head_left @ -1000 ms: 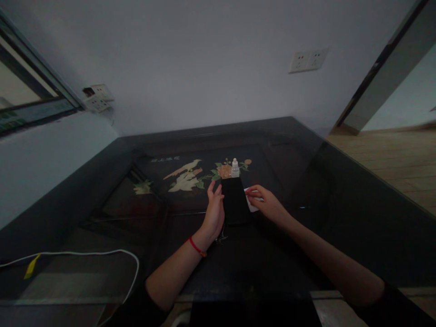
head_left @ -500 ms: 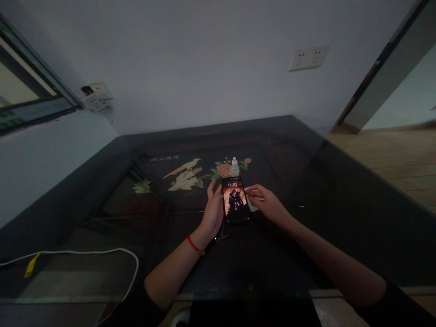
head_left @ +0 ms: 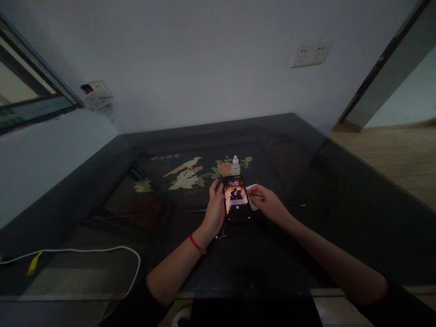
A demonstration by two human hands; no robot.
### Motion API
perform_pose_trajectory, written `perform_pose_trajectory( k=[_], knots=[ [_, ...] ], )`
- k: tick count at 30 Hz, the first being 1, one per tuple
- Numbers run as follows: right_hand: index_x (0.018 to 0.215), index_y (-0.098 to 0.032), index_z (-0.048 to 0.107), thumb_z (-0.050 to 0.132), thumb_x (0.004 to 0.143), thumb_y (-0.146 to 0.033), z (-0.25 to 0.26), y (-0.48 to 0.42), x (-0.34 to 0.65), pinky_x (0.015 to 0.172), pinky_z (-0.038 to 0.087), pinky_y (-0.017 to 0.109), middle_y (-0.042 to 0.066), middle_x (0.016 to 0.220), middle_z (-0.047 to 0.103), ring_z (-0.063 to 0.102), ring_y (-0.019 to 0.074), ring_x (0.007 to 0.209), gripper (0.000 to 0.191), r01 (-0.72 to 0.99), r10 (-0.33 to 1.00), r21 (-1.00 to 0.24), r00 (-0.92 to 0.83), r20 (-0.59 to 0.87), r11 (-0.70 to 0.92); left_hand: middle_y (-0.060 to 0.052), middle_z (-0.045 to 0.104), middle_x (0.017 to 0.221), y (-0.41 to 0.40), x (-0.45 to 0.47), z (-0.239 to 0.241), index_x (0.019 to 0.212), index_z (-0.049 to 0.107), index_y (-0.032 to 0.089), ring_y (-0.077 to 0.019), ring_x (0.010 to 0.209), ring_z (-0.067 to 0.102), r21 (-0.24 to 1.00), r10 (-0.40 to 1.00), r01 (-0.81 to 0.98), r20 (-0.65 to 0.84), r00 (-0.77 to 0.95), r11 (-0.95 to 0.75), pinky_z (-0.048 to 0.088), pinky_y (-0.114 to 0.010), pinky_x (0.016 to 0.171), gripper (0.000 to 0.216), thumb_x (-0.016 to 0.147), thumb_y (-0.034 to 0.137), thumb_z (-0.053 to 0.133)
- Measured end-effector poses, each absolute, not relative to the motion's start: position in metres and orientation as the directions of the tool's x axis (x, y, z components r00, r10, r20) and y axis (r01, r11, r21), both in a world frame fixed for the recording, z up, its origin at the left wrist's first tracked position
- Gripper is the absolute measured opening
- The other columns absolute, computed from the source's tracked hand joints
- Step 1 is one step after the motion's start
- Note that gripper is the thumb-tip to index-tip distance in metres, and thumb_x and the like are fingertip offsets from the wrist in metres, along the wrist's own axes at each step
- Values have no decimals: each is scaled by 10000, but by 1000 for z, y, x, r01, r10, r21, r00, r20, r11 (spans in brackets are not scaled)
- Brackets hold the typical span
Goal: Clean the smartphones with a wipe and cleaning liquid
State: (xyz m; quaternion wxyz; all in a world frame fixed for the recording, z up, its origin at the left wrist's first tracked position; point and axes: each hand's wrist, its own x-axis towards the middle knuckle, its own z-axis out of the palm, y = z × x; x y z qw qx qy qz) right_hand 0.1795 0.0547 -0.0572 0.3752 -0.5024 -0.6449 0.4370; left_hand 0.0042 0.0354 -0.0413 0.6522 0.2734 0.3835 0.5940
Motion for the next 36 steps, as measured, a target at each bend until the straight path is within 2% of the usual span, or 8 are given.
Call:
perform_pose_trajectory(
  k=[5,10,15,20,25,28,31,36],
  knots=[
    [850,-193,550,515,783,-155,-55,54,182,777,512,310,47,953,690,663,172,921,85,350,968,-925,-244,65,150,-99,446,1445,35,4,-41,1321,347,229,-187,1195,551,796,981,-586,-195,-12,151,434,-349,1021,607,766,45,510],
    [886,-192,545,505,806,-157,-54,54,182,772,515,309,60,997,689,658,177,963,97,382,961,-910,-268,59,163,-120,403,1475,38,1,-43,1343,312,223,-195,1247,518,841,982,-518,-187,-2,159,415,-368,1048,669,729,21,484],
    [965,-201,577,523,826,-157,-48,55,183,796,516,325,72,1053,688,645,195,1036,156,442,966,-882,-253,49,161,-146,483,1413,46,-9,-47,1358,339,172,-192,1264,508,998,999,52,-42,-13,43,421,-367,1046,589,782,101,438],
    [995,-195,633,572,784,-135,-44,59,190,857,495,399,92,1016,686,645,231,973,228,520,979,-841,-196,53,150,-101,567,1324,54,-28,-44,1163,598,179,-231,1286,453,922,999,384,50,-9,-43,288,-450,1132,403,773,138,507],
    [1054,-196,628,560,787,-141,-47,59,187,889,492,414,95,1081,686,647,223,978,281,472,982,-874,-189,26,114,-121,513,1386,50,-35,-44,1058,677,181,-340,1358,279,773,993,629,117,-27,-74,169,-598,1119,285,805,251,567],
    [1099,-185,597,561,782,-148,-50,57,181,809,542,388,121,1142,675,661,220,979,322,390,976,-920,-215,-40,48,-113,551,1348,51,-30,-51,1043,688,203,-347,1303,359,735,995,675,98,-9,-66,250,-612,1069,268,818,290,572],
    [1113,-168,573,563,783,-162,-50,55,178,754,571,368,150,1158,663,669,225,979,331,297,970,-954,-222,-99,-29,-113,581,1306,57,-27,-56,1037,689,190,-300,1241,456,749,997,659,83,3,-64,319,-530,1065,259,817,263,572],
    [1141,-166,529,551,811,-184,-41,53,180,837,570,352,141,1136,659,664,195,1001,332,154,965,-980,-212,-154,-123,-134,618,1231,63,-27,-59,1027,653,144,-225,1166,555,849,998,526,70,-3,-58,369,-400,1066,236,823,190,545]
  ],
)
